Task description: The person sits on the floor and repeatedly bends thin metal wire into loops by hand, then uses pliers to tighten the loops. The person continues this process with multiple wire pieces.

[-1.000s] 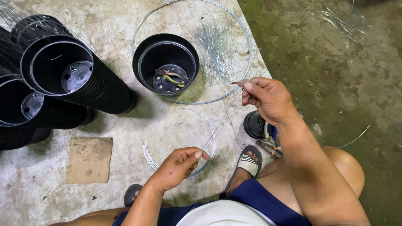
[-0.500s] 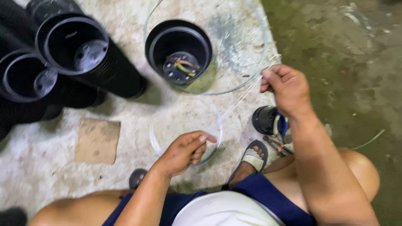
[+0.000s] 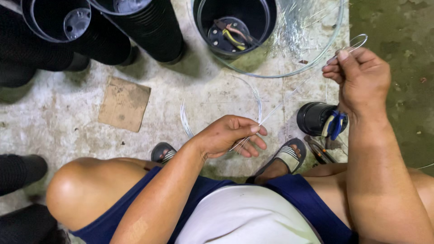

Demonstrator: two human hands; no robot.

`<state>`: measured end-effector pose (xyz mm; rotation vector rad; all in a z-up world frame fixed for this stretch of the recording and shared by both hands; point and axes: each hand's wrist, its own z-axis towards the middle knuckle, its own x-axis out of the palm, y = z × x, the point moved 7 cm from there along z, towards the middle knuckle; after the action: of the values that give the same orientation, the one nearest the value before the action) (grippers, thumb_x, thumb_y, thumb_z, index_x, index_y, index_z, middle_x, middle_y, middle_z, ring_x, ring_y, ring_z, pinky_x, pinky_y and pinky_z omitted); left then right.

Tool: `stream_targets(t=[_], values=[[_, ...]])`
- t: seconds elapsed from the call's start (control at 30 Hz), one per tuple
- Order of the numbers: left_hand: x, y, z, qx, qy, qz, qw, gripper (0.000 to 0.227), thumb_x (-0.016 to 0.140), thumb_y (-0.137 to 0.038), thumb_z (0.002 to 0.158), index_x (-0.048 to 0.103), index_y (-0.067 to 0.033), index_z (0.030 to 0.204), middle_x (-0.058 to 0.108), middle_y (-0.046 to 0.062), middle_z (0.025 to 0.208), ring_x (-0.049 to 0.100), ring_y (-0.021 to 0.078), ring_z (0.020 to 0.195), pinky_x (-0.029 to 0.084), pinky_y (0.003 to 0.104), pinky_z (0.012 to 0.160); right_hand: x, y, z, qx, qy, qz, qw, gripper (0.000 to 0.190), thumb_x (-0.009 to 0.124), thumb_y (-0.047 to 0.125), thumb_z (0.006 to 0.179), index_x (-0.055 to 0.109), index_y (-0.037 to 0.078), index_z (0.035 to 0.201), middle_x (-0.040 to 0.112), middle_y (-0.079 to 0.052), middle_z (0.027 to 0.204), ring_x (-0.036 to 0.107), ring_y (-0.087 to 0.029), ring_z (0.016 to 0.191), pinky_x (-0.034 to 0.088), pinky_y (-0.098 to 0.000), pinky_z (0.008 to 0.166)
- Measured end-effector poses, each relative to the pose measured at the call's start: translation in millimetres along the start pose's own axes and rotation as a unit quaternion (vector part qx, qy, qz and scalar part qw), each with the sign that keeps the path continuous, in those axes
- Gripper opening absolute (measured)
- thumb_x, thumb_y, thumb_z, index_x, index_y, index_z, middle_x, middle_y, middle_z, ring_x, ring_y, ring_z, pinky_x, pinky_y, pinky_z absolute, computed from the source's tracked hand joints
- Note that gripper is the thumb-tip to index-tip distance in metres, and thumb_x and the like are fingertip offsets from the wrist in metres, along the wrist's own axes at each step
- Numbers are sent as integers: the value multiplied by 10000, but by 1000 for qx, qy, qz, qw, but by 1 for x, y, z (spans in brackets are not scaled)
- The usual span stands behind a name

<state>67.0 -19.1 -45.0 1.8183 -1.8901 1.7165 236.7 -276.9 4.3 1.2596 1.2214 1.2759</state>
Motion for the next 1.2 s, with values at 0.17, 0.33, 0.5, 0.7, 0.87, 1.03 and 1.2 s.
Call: stream_targets(t=[0.17, 0.33, 0.5, 0.7, 0.87, 1.03, 1.2], values=[[-1, -1, 3, 11, 3, -4, 1000, 402, 609, -332, 1024, 673, -11, 1258, 751, 150, 1076, 735, 200, 839, 598, 346, 746, -1, -3, 0, 3, -19, 28, 999, 82, 679, 0, 1145, 667, -55, 1085, 721, -173, 969, 739, -227, 825, 638, -317, 759], [1, 1, 5, 12, 9, -11, 1000, 415, 617, -356, 1012, 678, -29, 1260, 760, 144, 1069, 738, 203, 843, 602, 349, 748, -2, -7, 0, -13, -27, 50, 998, 111, 651, -72, 1145, 591, -109, 1230, 722, -195, 964, 732, -235, 803, 627, -302, 735], [1, 0, 5, 14, 12, -16, 1000, 403, 610, -348, 1019, 678, -27, 1252, 760, 147, 1068, 741, 211, 852, 601, 350, 744, 8, 6, -3, -32, -20, 13, 999, 489, 623, -93, 1130, 403, -28, 1562, 722, -166, 1003, 750, -216, 847, 646, -291, 754], [1, -3, 5, 19, 5, -7, 1000, 382, 593, -327, 1027, 680, -19, 1235, 765, 146, 1053, 744, 213, 850, 599, 344, 730, 27, 21, -12, 40, -94, 25, 994, 515, 643, -48, 1035, 441, -29, 1508, 714, -131, 858, 736, -173, 745, 624, -249, 672], [3, -6, 3, 25, 1, -10, 1000, 359, 591, -305, 1036, 683, -14, 1225, 762, 146, 1053, 741, 211, 850, 599, 339, 732, 36, 27, -14, 51, -103, 27, 993, 498, 632, -54, 1033, 439, -33, 1492, 711, -131, 844, 738, -181, 729, 627, -256, 654], [1, -6, 2, 20, -13, 6, 1000, 359, 585, -307, 1028, 686, -17, 1212, 767, 145, 1042, 746, 203, 837, 600, 331, 721, 20, 13, -8, 41, -116, 16, 992, 448, 639, -35, 1005, 461, 11, 1414, 716, -124, 824, 726, -164, 686, 623, -247, 622], [1, -2, 2, 7, -10, -3, 1000, 366, 588, -315, 1024, 684, -10, 1203, 760, 135, 1033, 732, 188, 812, 596, 333, 708, 6, -8, 3, 8, -57, 46, 997, 445, 668, -82, 1095, 406, 12, 1443, 724, -182, 969, 728, -220, 798, 631, -316, 714]])
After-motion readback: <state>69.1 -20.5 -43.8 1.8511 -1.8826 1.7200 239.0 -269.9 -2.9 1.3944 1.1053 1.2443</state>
